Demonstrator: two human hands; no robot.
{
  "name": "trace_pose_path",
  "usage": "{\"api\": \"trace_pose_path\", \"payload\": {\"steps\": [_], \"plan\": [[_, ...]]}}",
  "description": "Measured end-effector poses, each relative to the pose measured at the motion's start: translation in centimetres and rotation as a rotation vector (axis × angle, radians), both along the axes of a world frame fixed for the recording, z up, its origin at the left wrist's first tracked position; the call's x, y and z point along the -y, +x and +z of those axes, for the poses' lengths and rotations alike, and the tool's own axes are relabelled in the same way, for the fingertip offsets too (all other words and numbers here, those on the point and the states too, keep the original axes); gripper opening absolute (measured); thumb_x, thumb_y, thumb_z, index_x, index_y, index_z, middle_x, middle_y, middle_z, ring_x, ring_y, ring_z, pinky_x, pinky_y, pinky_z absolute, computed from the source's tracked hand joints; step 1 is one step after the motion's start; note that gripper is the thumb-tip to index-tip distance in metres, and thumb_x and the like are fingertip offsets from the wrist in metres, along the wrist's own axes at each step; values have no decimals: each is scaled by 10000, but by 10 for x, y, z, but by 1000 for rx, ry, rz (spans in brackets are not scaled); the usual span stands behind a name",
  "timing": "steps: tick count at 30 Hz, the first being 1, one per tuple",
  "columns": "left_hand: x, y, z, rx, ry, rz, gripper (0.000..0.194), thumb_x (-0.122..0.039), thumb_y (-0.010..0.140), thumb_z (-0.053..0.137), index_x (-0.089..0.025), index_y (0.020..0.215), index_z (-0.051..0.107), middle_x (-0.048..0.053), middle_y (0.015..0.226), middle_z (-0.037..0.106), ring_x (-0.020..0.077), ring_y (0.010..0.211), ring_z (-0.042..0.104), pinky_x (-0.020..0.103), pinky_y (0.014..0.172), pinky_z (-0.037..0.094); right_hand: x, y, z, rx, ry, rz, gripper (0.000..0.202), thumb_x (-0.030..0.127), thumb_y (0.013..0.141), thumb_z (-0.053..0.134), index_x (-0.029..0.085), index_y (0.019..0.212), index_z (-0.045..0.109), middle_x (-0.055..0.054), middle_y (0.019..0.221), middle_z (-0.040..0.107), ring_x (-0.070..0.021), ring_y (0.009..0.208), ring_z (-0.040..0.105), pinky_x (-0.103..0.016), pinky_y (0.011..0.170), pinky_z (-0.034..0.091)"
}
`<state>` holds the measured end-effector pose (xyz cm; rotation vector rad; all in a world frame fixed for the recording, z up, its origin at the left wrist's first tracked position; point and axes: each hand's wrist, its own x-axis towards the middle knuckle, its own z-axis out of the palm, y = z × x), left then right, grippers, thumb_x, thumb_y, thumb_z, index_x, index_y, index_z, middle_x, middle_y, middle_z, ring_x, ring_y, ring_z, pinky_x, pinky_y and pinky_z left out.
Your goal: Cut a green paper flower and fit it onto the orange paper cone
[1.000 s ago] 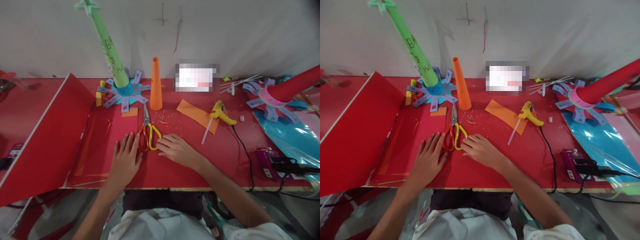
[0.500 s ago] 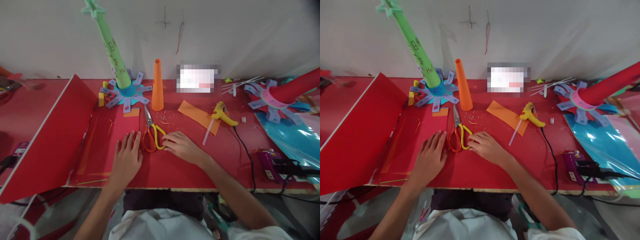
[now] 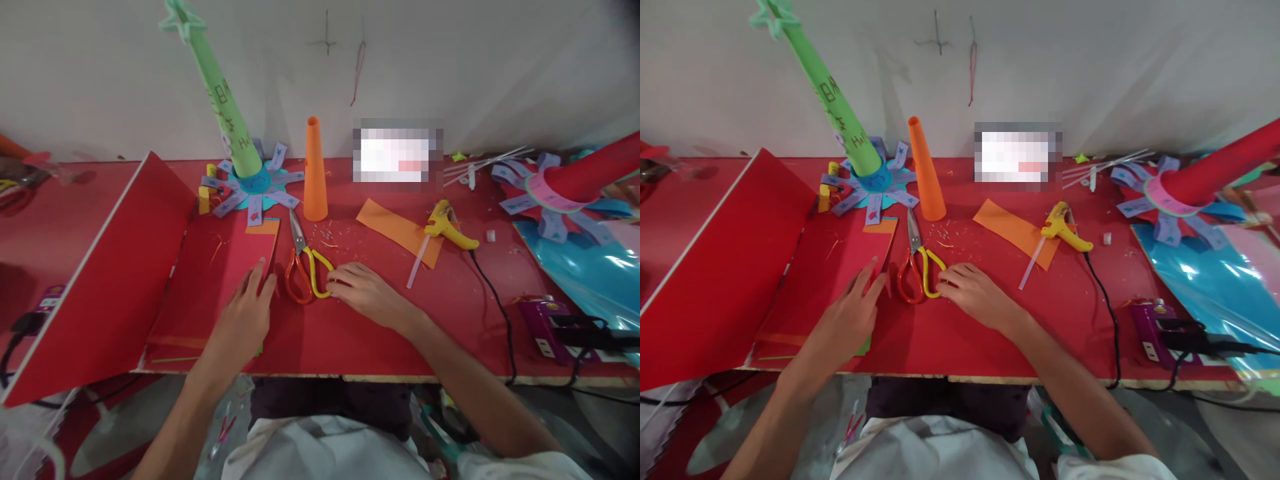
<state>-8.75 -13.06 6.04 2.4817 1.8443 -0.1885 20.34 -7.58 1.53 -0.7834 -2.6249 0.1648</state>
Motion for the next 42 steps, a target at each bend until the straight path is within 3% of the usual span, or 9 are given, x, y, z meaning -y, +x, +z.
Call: {"api": "trace_pose_path", "payload": {"steps": [7, 11, 18, 23, 29, 33, 36, 38, 42], "plan": [[1, -12, 4, 14, 2, 112, 362, -207, 1096, 418, -187, 1384, 638, 148, 1564, 610, 325, 1360, 672, 421, 895, 675, 0, 0, 1, 16, 7, 0, 163, 117, 1048, 596, 197, 1101, 728, -102, 1187, 753, -265, 1123, 664, -414, 982, 545], [0, -16, 1, 38, 32, 150, 320, -273, 1086, 504, -155, 1369, 598, 176, 1509, 640, 344, 1260, 720, 412, 872, 645, 1, 0, 0, 26, 4, 2, 167, 98, 1042, 594, 178, 1109, 724, -109, 1201, 753, -268, 1129, 659, -420, 989, 552], [-7, -38, 1, 200, -24, 292, 372, -271, 1093, 394, -201, 1406, 582, 140, 1354, 751, 334, 1157, 769, 394, 847, 589, 1, 0, 0, 30, -8, 0, 166, 107, 1047, 594, 180, 1122, 722, -106, 1193, 750, -268, 1131, 657, -420, 997, 545], [-8, -56, -12, 405, 16, 349, 414, -368, 1074, 425, -225, 1403, 631, 118, 1293, 776, 309, 1153, 758, 385, 900, 567, 0, 0, -1, 24, -29, 1, 186, 109, 1054, 576, 183, 1144, 721, -113, 1199, 748, -266, 1142, 650, -430, 1007, 543], [-11, -60, -22, 626, 56, 272, 462, -394, 1041, 440, -213, 1410, 652, 116, 1298, 743, 251, 1148, 713, 373, 1001, 534, 0, 0, -3, 11, -25, 1, 168, 130, 1061, 577, 175, 1135, 720, -108, 1175, 750, -268, 1122, 653, -426, 998, 549], [-12, -62, -21, 688, 61, 373, 528, -368, 972, 507, -189, 1457, 609, 55, 1037, 718, 185, 859, 682, 301, 793, 524, -1, 0, -3, 9, -28, 0, 174, 136, 1062, 575, 176, 1143, 724, -115, 1177, 751, -271, 1125, 653, -427, 985, 551], [-11, -64, -21, 736, 68, 460, 556, -335, 957, 508, -196, 1491, 574, -27, 841, 577, 132, 661, 546, 266, 674, 442, -1, 0, -2, 9, -33, -1, 171, 137, 1060, 579, 179, 1138, 726, -112, 1169, 753, -267, 1120, 652, -422, 988, 551], [-11, -65, -21, 777, 92, 493, 563, -343, 962, 510, -191, 1502, 555, -45, 803, 538, 121, 627, 507, 261, 654, 416, -1, 0, -1, 12, -32, -1, 171, 140, 1063, 576, 184, 1132, 726, -105, 1164, 753, -263, 1114, 652, -416, 991, 550], [-10, -69, -23, 791, 141, 508, 544, -473, 942, 620, -193, 1409, 622, -21, 833, 633, 149, 727, 615, 271, 718, 473, -1, 1, -2, 12, -24, -5, 167, 140, 1063, 577, 184, 1128, 725, -100, 1172, 754, -267, 1122, 652, -417, 995, 550]]}}
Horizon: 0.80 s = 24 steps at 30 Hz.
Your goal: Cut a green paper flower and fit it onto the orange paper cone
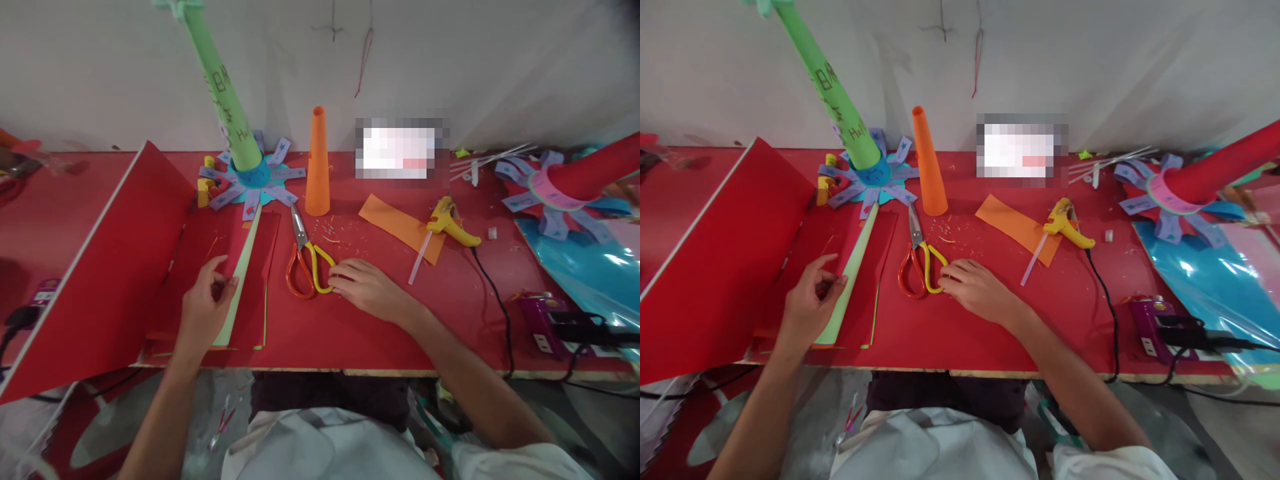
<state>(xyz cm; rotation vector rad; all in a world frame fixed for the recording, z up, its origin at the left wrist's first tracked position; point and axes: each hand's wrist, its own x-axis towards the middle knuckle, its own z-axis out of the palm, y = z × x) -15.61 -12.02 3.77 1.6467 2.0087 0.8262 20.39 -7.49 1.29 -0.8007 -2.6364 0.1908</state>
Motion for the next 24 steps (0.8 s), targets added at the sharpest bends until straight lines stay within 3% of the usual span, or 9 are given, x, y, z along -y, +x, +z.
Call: {"api": "trace_pose_path", "payload": {"steps": [4, 7, 11, 19, 24], "plan": [[1, -2, 6, -53, 60, 12, 373, -485, 925, 661, -210, 1168, 731, 33, 942, 736, 185, 848, 699, 305, 842, 533, 0, 0, -1, 0, -4, 5, 187, 139, 1068, 563, 187, 1142, 728, -104, 1177, 756, -268, 1129, 652, -424, 995, 552], [2, -2, 14, -123, 104, 23, 320, -465, 930, 664, -214, 1109, 747, 31, 893, 740, 190, 813, 700, 304, 822, 539, 0, 0, 0, -1, -18, 4, 199, 138, 1068, 559, 192, 1146, 734, -109, 1177, 757, -266, 1129, 654, -427, 993, 552], [3, 0, 26, -249, 116, -8, 282, -443, 960, 647, -230, 1108, 757, 10, 806, 728, 189, 734, 688, 303, 763, 516, 1, 0, 0, -4, -26, 3, 194, 145, 1067, 566, 193, 1147, 736, -113, 1193, 754, -268, 1142, 651, -435, 1007, 546], [-1, 1, 49, -468, 124, -97, 215, -364, 1050, 562, -243, 1093, 734, 60, 1056, 811, 241, 947, 772, 319, 793, 505, 0, -1, -1, -15, -36, 10, 191, 158, 1074, 561, 177, 1151, 735, -120, 1184, 752, -273, 1135, 649, -438, 995, 550], [-6, 4, 45, -571, 28, -176, 222, -344, 1063, 541, -243, 1187, 695, 59, 1093, 789, 235, 929, 750, 307, 736, 460, 1, 0, -1, -22, -44, 2, 196, 166, 1076, 560, 190, 1149, 740, -121, 1172, 752, -271, 1126, 655, -444, 995, 551]]}}
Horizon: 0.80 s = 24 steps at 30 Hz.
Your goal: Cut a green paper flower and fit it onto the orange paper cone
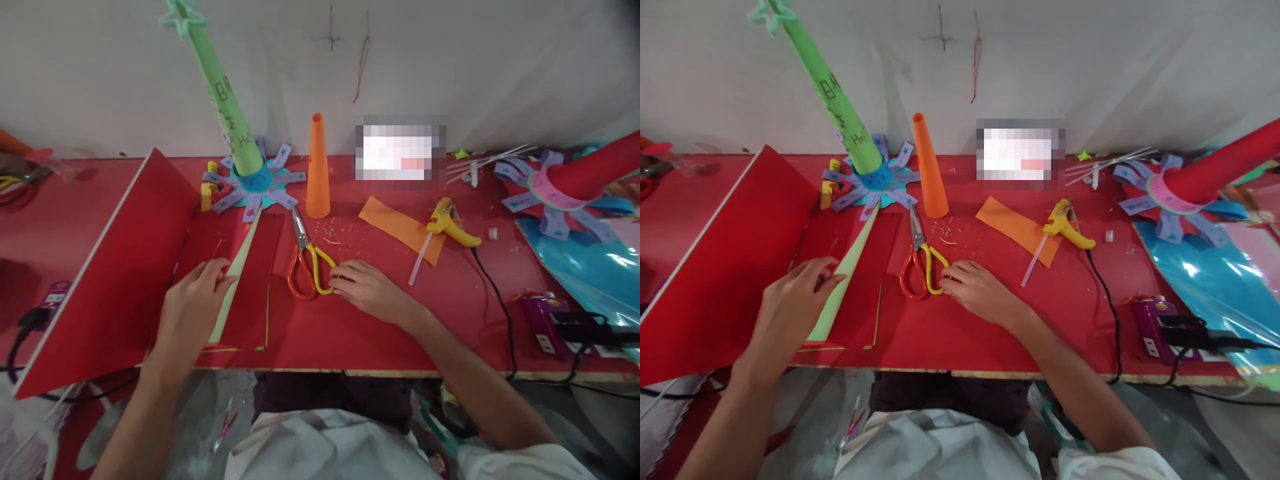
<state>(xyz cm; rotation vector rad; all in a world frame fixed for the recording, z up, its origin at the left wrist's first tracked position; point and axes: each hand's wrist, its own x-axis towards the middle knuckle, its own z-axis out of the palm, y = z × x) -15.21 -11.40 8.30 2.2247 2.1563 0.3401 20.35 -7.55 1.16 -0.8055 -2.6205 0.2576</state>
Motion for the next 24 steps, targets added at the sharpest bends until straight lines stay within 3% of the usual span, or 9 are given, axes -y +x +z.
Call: {"api": "trace_pose_path", "payload": {"steps": [4, 7, 24], "plan": [[1, 7, -9, -23, -72, -65, 235, -304, 1042, 570, -221, 1224, 694, 68, 1101, 770, 233, 884, 735, 305, 690, 432, 0, 0, 0, 2, 10, -1, 172, 175, 1073, 575, 183, 1144, 731, -115, 1176, 751, -268, 1123, 654, -433, 995, 554], [4, 11, -8, -27, -52, -45, 213, -296, 1040, 578, -208, 1179, 714, 70, 1063, 779, 241, 879, 744, 310, 677, 420, 0, 0, 0, 2, 22, -3, 160, 178, 1071, 581, 174, 1137, 726, -108, 1169, 752, -267, 1104, 652, -425, 988, 559], [8, 1, 33, -155, 109, -53, 283, -415, 1098, 524, -235, 1221, 705, 81, 1073, 811, 283, 966, 775, 346, 711, 460, -1, 1, 0, -43, 18, 23, 189, 146, 1066, 567, 185, 1123, 744, -116, 1156, 767, -255, 1105, 674, -422, 970, 556]]}}
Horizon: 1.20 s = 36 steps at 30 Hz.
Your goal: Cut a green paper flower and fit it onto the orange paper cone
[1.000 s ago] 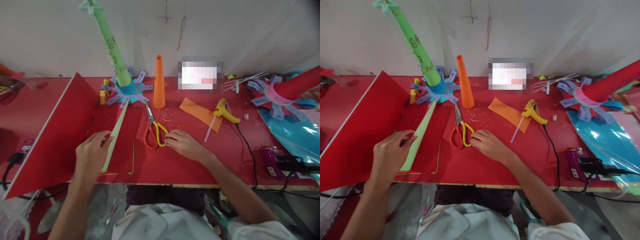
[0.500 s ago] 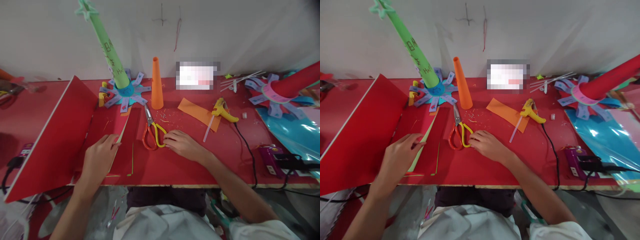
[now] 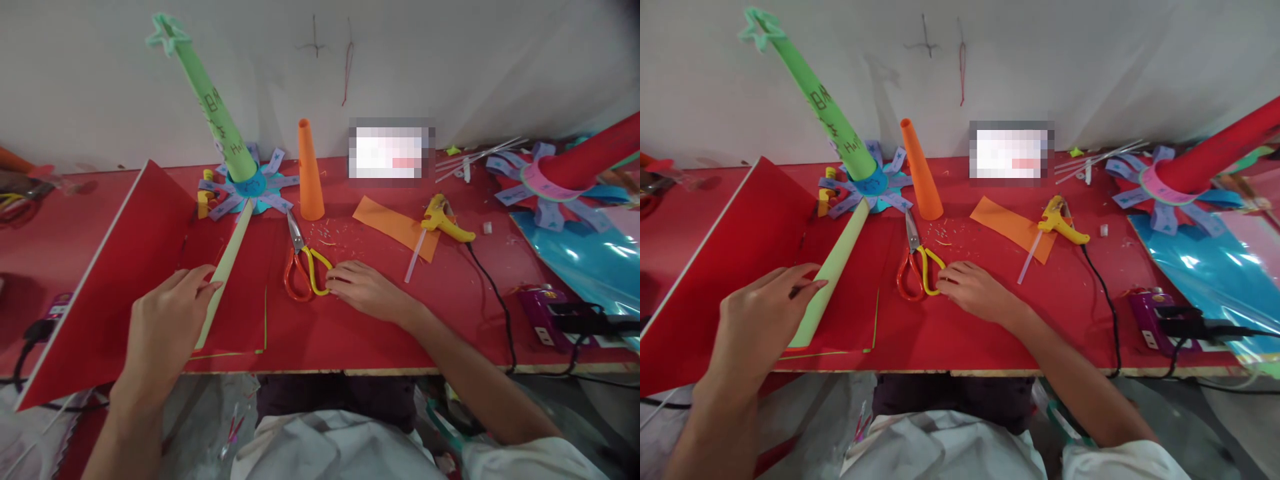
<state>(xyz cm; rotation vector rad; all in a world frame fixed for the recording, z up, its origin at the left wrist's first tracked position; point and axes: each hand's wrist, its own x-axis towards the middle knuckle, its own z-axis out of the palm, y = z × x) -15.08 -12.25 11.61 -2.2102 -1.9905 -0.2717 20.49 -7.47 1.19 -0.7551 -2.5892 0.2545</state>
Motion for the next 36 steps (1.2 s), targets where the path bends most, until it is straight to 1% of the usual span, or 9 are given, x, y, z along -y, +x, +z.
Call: {"api": "trace_pose_path", "payload": {"steps": [8, 14, 17, 20, 22, 25, 28, 33, 36], "plan": [[2, 5, 20, -89, 24, 50, 164, -366, 1070, 584, -243, 993, 660, 23, 941, 780, 222, 703, 679, 297, 592, 300, 1, 1, 1, 18, 54, 8, 238, 84, 1049, 535, 175, 1139, 735, -118, 1188, 772, -260, 1126, 677, -424, 993, 561], [3, 14, 29, -169, -55, 172, 135, -380, 1071, 572, -270, 1016, 628, 7, 936, 760, 181, 563, 508, 294, 598, 181, 3, -1, 5, -42, 54, 32, 275, 66, 1042, 527, 188, 1160, 744, -117, 1194, 780, -246, 1144, 699, -422, 1019, 568], [2, 18, 31, -171, -55, 171, 141, -356, 1085, 519, -257, 1017, 592, 45, 992, 728, 205, 655, 551, 312, 599, 196, 3, -1, 5, -50, 47, 32, 296, 47, 1029, 524, 189, 1160, 748, -120, 1190, 784, -245, 1133, 712, -426, 1022, 572], [1, 20, 30, -172, 40, 106, 162, -319, 1088, 481, -241, 968, 557, 84, 1033, 663, 262, 886, 622, 336, 641, 298, 3, -1, 4, -48, 47, 29, 303, 43, 1026, 519, 182, 1167, 748, -128, 1201, 785, -252, 1139, 714, -435, 1018, 579], [2, 20, 31, -181, 96, 77, 179, -325, 1101, 467, -242, 979, 568, 81, 1013, 652, 274, 937, 624, 356, 706, 363, 3, 0, 3, -47, 58, 24, 303, 49, 1032, 511, 184, 1165, 747, -125, 1211, 785, -253, 1145, 713, -434, 1016, 581], [3, 23, 32, -186, 115, 67, 214, -368, 1125, 452, -248, 1063, 618, 67, 1005, 686, 265, 911, 637, 363, 733, 385, 4, 0, 3, -61, 74, 29, 307, 48, 1035, 501, 177, 1166, 746, -127, 1208, 785, -254, 1152, 712, -433, 1018, 584], [4, 25, 34, -148, 103, 83, 243, -399, 1127, 455, -265, 1084, 653, 47, 985, 718, 255, 853, 649, 347, 661, 345, 3, 0, 4, -72, 72, 33, 303, 49, 1035, 501, 170, 1166, 746, -132, 1200, 783, -257, 1156, 714, -432, 1017, 589], [8, 26, 30, -146, 67, 36, 340, -403, 1131, 411, -266, 957, 669, 41, 904, 718, 254, 785, 644, 340, 622, 290, 4, -1, 5, -96, -6, 9, 315, 75, 1056, 490, 190, 1176, 757, -128, 1198, 790, -254, 1164, 723, -443, 1027, 597], [13, 32, 25, -168, 39, -18, 378, -374, 1128, 394, -259, 868, 643, 44, 866, 717, 245, 761, 645, 350, 627, 301, 7, -4, 6, -196, -153, -16, 305, 142, 1094, 484, 210, 1229, 749, -119, 1216, 801, -232, 1153, 738, -420, 1039, 594]]}}
